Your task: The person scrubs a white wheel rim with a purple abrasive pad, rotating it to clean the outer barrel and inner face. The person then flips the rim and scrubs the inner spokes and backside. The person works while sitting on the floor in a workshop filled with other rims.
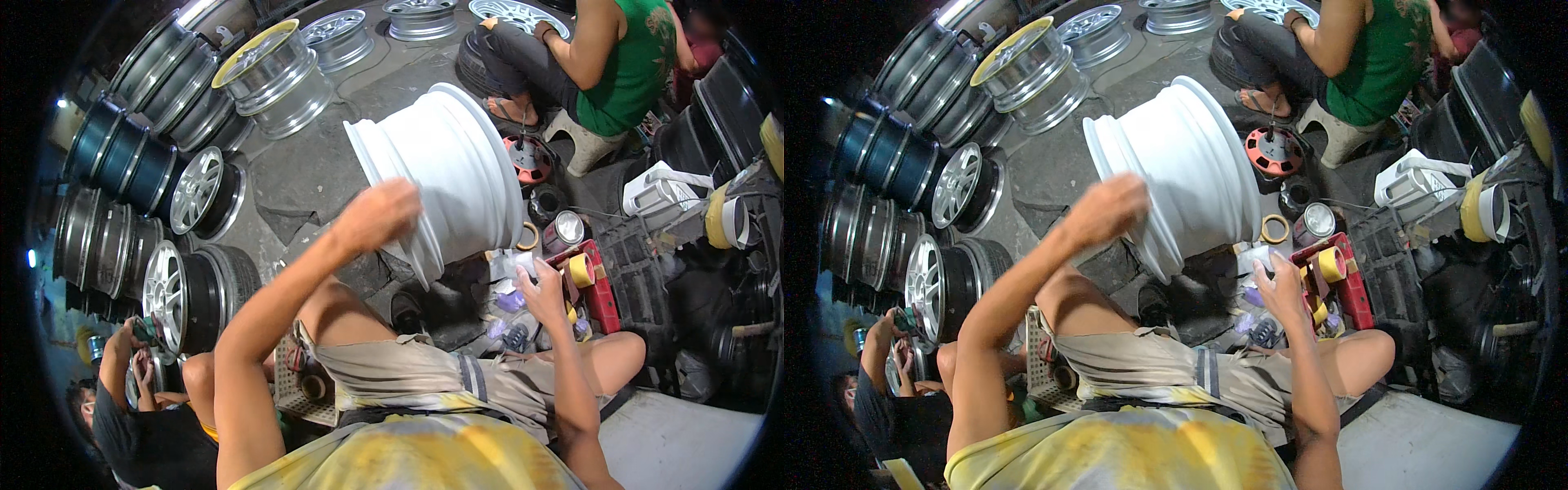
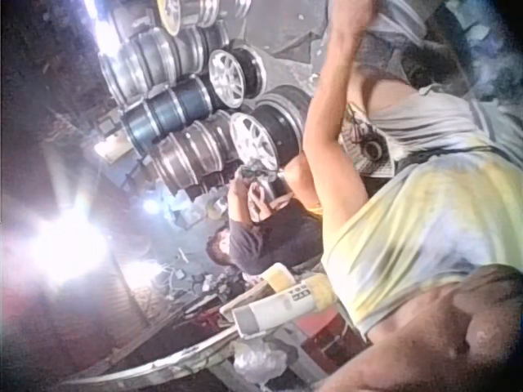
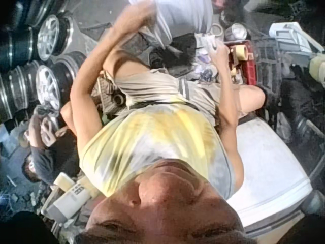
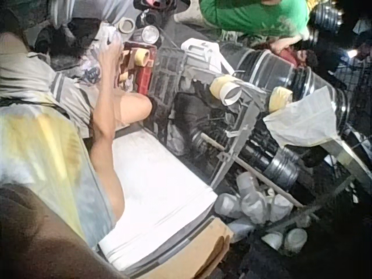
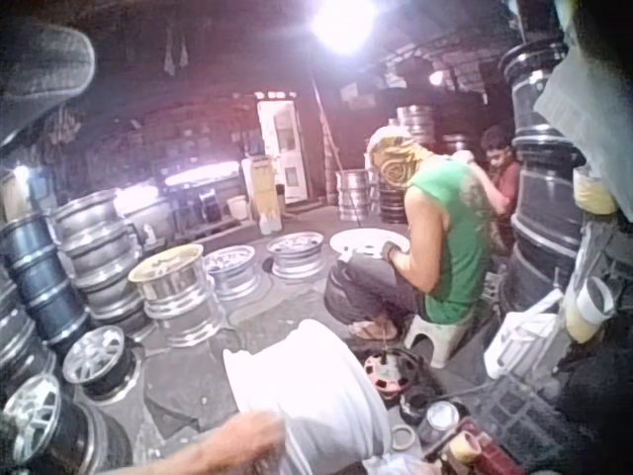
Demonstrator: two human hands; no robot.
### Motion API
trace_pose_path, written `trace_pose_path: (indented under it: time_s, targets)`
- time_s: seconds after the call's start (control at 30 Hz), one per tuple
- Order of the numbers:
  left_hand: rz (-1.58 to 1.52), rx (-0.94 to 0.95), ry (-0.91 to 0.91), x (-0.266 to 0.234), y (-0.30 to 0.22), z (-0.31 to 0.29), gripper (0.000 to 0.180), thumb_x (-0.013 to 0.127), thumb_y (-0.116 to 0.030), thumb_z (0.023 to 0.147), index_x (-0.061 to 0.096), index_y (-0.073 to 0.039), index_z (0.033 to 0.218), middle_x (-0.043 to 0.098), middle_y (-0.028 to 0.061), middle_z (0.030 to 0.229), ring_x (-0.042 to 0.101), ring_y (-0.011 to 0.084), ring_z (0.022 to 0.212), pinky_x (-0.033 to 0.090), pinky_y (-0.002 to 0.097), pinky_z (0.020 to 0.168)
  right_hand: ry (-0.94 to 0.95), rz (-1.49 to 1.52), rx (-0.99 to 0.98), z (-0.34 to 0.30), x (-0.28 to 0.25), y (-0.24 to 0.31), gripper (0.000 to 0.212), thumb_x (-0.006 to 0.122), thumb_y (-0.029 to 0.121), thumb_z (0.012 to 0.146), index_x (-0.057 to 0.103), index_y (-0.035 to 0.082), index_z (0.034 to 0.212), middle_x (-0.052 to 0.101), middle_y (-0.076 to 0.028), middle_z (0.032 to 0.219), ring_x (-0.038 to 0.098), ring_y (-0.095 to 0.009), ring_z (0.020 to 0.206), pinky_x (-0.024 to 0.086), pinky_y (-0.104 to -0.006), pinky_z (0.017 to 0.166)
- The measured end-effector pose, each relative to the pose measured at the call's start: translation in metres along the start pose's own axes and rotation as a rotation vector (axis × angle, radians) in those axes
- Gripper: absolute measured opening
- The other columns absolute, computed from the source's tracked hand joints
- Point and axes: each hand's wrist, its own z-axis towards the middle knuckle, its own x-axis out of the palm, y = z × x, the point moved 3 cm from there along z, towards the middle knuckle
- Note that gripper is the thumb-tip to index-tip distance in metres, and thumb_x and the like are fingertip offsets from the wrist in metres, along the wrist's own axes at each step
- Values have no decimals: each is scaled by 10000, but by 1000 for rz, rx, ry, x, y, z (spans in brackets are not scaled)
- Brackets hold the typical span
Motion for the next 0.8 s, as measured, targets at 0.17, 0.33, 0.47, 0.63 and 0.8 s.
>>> trace_pose_path:
  time_s: [0.17, 0.33, 0.47, 0.63, 0.8]
  targets:
    - [364, -479, -85, -47, 155, 4, 410, 460, -346, 1058, 717, -33, 1120, 708, 202, 1080, 634, 351, 1086, 507, 474, 939, -69, 113, -223, 6, 11, 65, 156, 662, 99, 920, 664, -31, 1007, 706, -181, 929, 708, -346, 875, 526, -405, 766]
    - [-487, -1321, -335, 12, 218, -19, 592, 414, -489, 1069, 713, 7, 1191, 730, 180, 1172, 676, 332, 1121, 503, 460, 988, -161, 384, -254, 29, 57, 117, 100, 672, 44, 928, 681, -39, 983, 698, -178, 896, 695, -313, 799, 517, -375, 730]
    - [-1376, -1170, -868, 58, 140, 10, 615, 409, -490, 1073, 640, 38, 1290, 719, 148, 1185, 703, 273, 1042, 550, 459, 935, -286, 245, -535, 42, 88, 133, 200, 686, -16, 904, 730, -31, 1099, 742, -170, 1096, 719, -352, 994, 554, -388, 862]
    - [-1315, -922, -1085, 133, 129, -11, 499, 437, -381, 1083, 655, 55, 1189, 713, 142, 1113, 713, 220, 938, 584, 379, 805, -343, 22, -691, 26, 121, 137, 387, 683, -24, 829, 737, 60, 1203, 731, -116, 1190, 668, -314, 1103, 471, -432, 977]
    - [-1252, -868, -1156, 149, 82, -17, 452, 453, -345, 1077, 657, 51, 1149, 708, 123, 1064, 703, 203, 903, 578, 361, 774, -162, -80, -552, 152, 139, 210, 212, 626, 188, 963, 767, 48, 1038, 745, -191, 1072, 666, -390, 936, 451, -518, 934]
